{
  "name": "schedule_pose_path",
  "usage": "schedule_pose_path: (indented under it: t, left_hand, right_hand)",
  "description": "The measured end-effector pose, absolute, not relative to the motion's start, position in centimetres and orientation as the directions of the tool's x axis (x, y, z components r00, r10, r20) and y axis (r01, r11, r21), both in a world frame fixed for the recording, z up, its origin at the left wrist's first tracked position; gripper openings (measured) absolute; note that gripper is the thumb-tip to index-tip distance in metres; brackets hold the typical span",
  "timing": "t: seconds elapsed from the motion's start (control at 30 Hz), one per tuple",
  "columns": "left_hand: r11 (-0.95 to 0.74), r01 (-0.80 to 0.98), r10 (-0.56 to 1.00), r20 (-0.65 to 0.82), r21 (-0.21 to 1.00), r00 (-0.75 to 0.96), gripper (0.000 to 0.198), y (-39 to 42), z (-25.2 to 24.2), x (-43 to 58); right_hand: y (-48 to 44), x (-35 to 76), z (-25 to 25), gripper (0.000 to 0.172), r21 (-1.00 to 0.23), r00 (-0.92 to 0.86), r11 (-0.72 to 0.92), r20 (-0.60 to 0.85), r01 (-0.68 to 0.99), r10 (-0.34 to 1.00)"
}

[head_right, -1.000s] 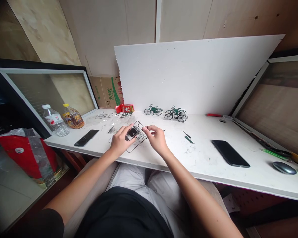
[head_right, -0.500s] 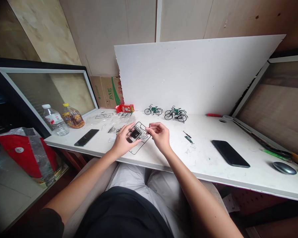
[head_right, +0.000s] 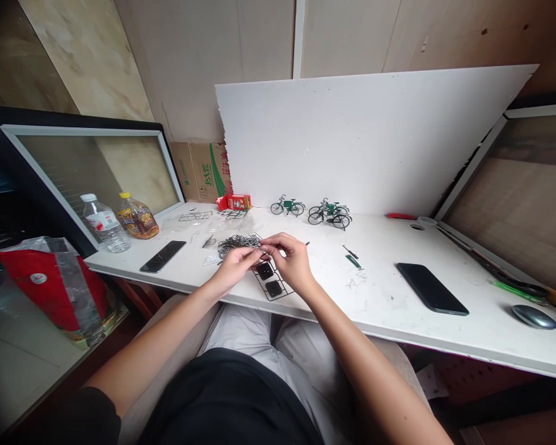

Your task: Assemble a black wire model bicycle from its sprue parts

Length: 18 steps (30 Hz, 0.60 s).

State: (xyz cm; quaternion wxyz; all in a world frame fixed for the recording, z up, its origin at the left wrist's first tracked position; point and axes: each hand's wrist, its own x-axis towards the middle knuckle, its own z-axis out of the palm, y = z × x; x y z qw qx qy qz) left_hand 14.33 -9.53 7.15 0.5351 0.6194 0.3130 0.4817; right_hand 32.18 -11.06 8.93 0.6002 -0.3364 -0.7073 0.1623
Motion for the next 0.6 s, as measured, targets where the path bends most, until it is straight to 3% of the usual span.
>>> schedule_pose_path:
  t: [0.3, 0.43, 0.5, 0.6]
  left_hand:
    - [-0.246, -0.140, 0.923, 0.276, 0.959, 0.268, 0.051, -9.6, 7.5, 14.0]
    - [-0.243, -0.131, 0.929, 0.269, 0.961, 0.253, 0.052, -9.8, 7.9, 13.9]
    - [-0.245, -0.156, 0.926, 0.279, 0.957, 0.256, 0.053, -9.6, 8.0, 13.8]
    - [-0.254, -0.168, 0.918, 0.292, 0.953, 0.269, 0.053, -9.1, 8.1, 13.3]
  right_hand:
    - [-11.6, 31.8, 9.4, 0.008, -0.550, -0.094, 0.755, 0.783, 0.358, 0.615]
    - [-11.2, 32.1, 9.0, 0.037, -0.645, -0.061, 0.680, 0.708, 0.349, 0.703]
    - [-10.7, 32.5, 8.7, 0.035, -0.682, -0.106, 0.651, 0.658, 0.333, 0.745]
    - [-10.2, 33.2, 8.4, 0.041, -0.623, -0.133, 0.685, 0.695, 0.378, 0.706]
